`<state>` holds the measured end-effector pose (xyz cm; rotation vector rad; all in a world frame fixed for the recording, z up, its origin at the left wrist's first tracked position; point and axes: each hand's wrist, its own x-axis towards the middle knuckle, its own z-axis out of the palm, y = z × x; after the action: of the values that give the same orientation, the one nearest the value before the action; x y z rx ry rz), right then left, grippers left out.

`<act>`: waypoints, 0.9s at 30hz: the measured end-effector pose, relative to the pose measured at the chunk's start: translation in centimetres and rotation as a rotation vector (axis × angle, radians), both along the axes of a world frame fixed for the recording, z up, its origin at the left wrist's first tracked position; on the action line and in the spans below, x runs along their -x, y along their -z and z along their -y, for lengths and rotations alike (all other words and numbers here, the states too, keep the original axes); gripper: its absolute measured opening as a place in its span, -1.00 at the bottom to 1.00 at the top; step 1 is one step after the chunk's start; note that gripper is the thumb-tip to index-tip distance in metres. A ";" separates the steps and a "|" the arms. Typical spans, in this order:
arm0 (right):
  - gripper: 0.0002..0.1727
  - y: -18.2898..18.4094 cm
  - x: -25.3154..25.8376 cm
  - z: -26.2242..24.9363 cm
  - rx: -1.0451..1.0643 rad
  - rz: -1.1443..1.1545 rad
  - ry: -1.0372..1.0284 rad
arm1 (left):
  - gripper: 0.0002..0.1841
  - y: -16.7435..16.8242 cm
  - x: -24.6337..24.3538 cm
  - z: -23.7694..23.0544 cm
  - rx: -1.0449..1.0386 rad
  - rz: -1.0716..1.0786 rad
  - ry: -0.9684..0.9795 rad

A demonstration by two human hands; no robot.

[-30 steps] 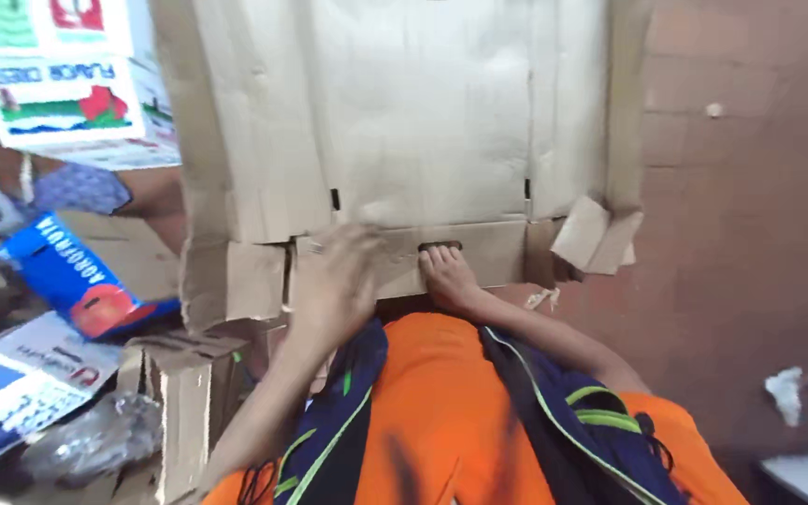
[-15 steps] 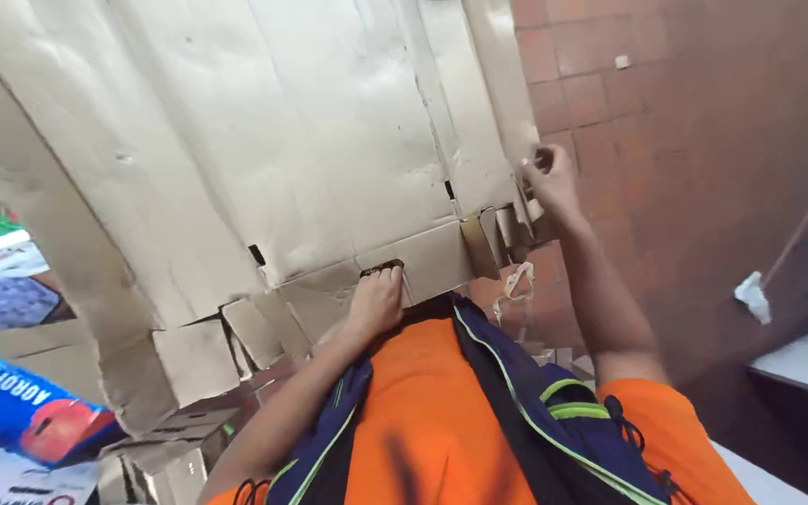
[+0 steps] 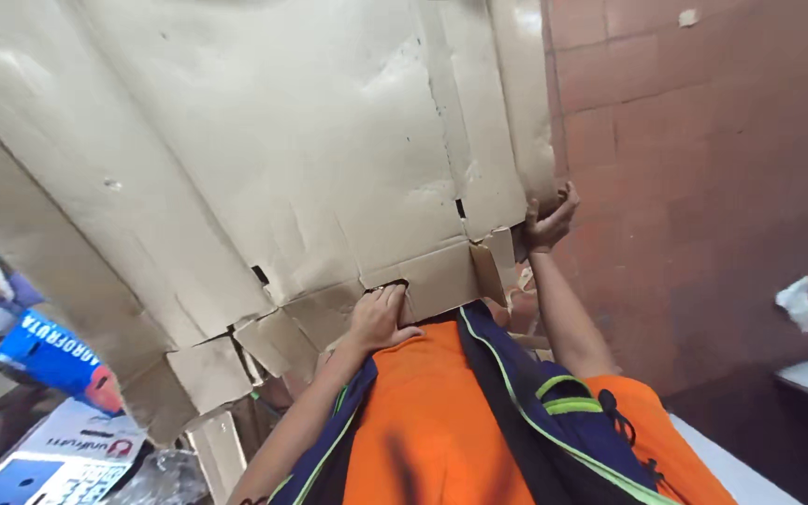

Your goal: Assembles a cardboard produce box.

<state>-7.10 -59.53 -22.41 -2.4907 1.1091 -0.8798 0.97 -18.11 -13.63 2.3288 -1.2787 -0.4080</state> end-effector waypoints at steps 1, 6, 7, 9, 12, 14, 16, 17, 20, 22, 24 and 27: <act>-0.05 -0.4 0.2 -0.1 -0.017 -0.022 -0.003 | 0.00 0.6 0.1 -0.5 0.149 -0.033 -0.034; -0.18 -2.1 0.4 -0.7 -0.104 -0.186 -0.021 | -0.71 3.3 1.4 -1.5 0.511 0.133 -0.263; -0.16 -1.9 0.5 -0.6 -0.100 -0.178 -0.023 | -0.74 3.8 1.9 -1.3 0.483 0.225 -0.290; -0.12 -1.0 0.7 -0.4 -0.067 -0.124 -0.037 | -0.76 4.1 2.3 -0.9 0.461 0.283 -0.365; -0.12 0.0 0.2 -0.5 -0.032 -0.053 -0.047 | -0.79 2.8 0.7 -0.8 0.495 0.166 -0.407; -0.11 -0.5 0.3 -0.8 -0.060 -0.070 -0.047 | -0.75 1.6 0.0 -1.2 0.527 -0.017 -0.403; -0.08 -1.6 0.2 -1.0 -0.104 -0.096 -0.065 | -0.73 -0.2 -0.6 -1.4 0.507 -0.244 -0.464; -0.07 -2.4 0.0 -1.0 -0.134 -0.114 -0.078 | -0.74 -1.6 -1.2 -1.2 0.475 -0.409 -0.529; 0.02 -3.8 0.1 -0.8 -0.177 -0.145 -0.130 | -0.75 -6.9 -5.0 -1.4 0.339 -0.824 -0.795; 0.01 -4.3 0.0 -0.7 -0.113 -0.175 -0.160 | -0.69 -9.4 -9.7 -2.8 0.279 -0.556 -0.860; -0.08 -5.5 -1.2 -1.7 0.043 -0.212 -0.160 | -0.50 -11.5 -16.7 -5.6 0.041 -0.140 -0.877; -0.20 -7.5 -7.3 -3.3 0.181 -0.244 -0.179 | -0.22 -11.4 -29.4 -9.4 -0.204 0.198 -0.927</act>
<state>0.16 -56.27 -14.93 -2.8554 0.8893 -0.6668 30.41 -8.74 -2.20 2.8616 -0.1185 0.0119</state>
